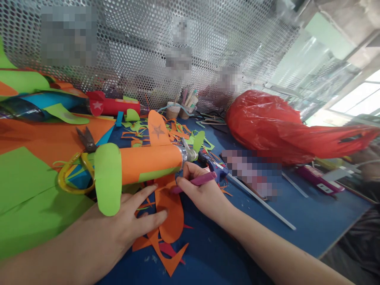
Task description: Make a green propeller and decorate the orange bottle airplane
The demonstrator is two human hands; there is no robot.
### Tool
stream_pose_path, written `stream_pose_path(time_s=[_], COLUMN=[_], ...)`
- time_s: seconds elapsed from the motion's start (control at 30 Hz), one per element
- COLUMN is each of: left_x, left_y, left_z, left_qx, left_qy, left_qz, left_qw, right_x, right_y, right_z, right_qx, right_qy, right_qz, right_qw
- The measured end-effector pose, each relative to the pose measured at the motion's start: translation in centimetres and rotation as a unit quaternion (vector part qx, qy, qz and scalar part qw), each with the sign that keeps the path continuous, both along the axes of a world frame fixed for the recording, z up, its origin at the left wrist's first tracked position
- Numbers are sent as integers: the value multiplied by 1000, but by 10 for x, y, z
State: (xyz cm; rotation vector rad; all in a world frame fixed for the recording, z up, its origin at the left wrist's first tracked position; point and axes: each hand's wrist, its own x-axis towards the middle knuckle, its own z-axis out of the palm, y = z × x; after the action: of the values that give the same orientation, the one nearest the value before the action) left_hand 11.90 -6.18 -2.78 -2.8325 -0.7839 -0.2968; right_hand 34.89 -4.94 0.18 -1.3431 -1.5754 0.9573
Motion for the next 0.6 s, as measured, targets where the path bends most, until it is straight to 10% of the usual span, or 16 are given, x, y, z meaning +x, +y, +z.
stream_pose_path(time_s=[0.6], left_x=[1], left_y=[0], left_z=[1], left_qx=[-6], left_qy=[-2], left_qz=[3], left_qw=[1000], right_x=[0], right_y=[-1], right_z=[0], right_qx=[-8], right_qy=[17], right_qz=[6], right_qw=[1000])
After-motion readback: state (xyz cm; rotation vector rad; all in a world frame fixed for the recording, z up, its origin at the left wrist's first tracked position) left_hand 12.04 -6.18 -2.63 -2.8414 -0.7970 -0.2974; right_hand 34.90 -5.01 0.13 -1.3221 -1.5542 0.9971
